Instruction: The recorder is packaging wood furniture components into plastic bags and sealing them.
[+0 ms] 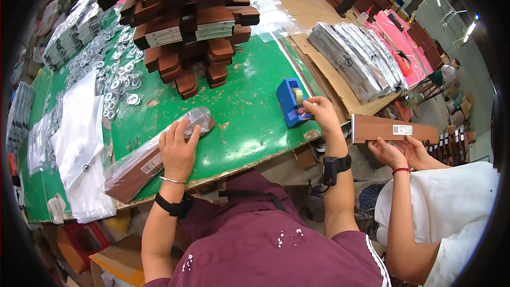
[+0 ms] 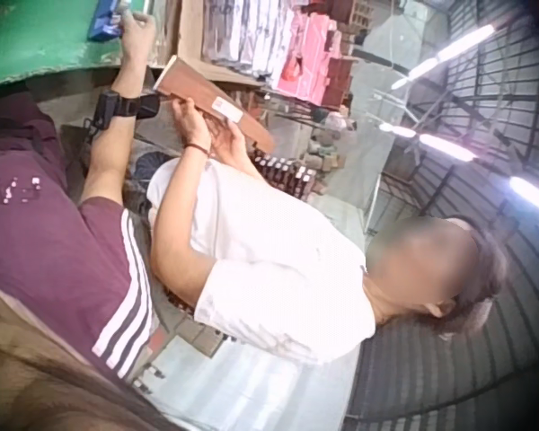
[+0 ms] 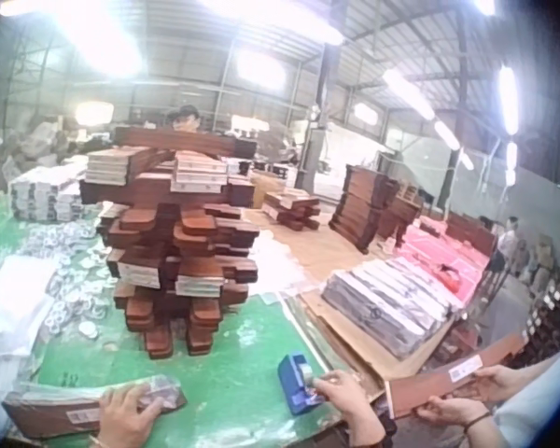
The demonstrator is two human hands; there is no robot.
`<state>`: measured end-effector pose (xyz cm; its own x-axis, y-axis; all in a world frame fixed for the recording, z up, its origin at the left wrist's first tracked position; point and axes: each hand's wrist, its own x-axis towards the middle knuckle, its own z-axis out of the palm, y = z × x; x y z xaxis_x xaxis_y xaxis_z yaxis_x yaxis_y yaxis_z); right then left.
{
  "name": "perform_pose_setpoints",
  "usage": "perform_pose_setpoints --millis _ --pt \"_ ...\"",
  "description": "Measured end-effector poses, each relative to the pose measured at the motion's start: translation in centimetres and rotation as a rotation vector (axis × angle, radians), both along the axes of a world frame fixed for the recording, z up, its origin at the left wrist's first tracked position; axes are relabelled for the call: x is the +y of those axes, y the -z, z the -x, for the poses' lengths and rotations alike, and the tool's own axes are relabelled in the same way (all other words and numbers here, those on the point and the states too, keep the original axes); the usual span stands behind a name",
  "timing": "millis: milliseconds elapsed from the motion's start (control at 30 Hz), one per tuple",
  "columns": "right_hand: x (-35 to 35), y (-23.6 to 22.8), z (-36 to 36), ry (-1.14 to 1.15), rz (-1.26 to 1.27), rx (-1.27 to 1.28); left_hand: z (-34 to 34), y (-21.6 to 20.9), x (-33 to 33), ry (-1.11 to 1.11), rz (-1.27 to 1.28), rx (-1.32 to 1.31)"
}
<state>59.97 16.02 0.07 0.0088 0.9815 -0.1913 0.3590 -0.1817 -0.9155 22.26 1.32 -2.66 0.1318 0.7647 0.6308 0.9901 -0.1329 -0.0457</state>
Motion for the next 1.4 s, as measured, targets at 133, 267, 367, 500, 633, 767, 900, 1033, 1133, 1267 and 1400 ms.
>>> perform_pose_setpoints --millis 133,267,367,500,633,767,900,1033,1133,1267,1400 --pt "-0.6 -0.6 0.8 0.052 0.001 0.230 -0.2 0.4 -0.3 -0.016 -0.013 0.021" --pt "-1.1 -0.5 1.5 0.096 -0.124 0.303 -0.4 0.5 -0.3 -0.017 -0.009 -0.003" --pt "-1.2 -0.9 2.0 0.187 -0.218 0.331 -0.4 0.4 -0.4 -0.015 -0.011 0.013" --pt "-1.4 -1.7 2.5 0.163 -0.230 0.372 -0.4 0.4 -0.4 -0.018 -0.010 0.002" --pt "-2.7 -3.3 2.6 0.201 -0.194 0.339 -0.1 0.3 -0.1 -0.012 -0.013 0.007" --pt "-4.2 -4.1 2.6 0.223 -0.166 0.346 0.4 0.5 0.0 -0.003 -0.027 -0.012" --pt "-6.4 -5.0 1.7 0.254 -0.188 0.385 0.0 0.0 0.3 0.016 -0.019 -0.012" --pt "-8.0 -4.5 2.1 0.257 -0.205 0.405 0.1 0.0 0.4 0.021 -0.018 -0.025" --pt "-9.0 -4.3 2.8 0.225 -0.218 0.469 0.6 0.2 0.1 0.014 -0.006 -0.031" --pt "-10.6 -4.2 1.6 0.250 -0.188 0.457 0.1 -0.1 0.4 0.027 -0.012 -0.044" --pt "-10.6 0.0 2.9 0.264 -0.056 0.433 0.6 0.1 0.3 0.019 -0.029 -0.018"
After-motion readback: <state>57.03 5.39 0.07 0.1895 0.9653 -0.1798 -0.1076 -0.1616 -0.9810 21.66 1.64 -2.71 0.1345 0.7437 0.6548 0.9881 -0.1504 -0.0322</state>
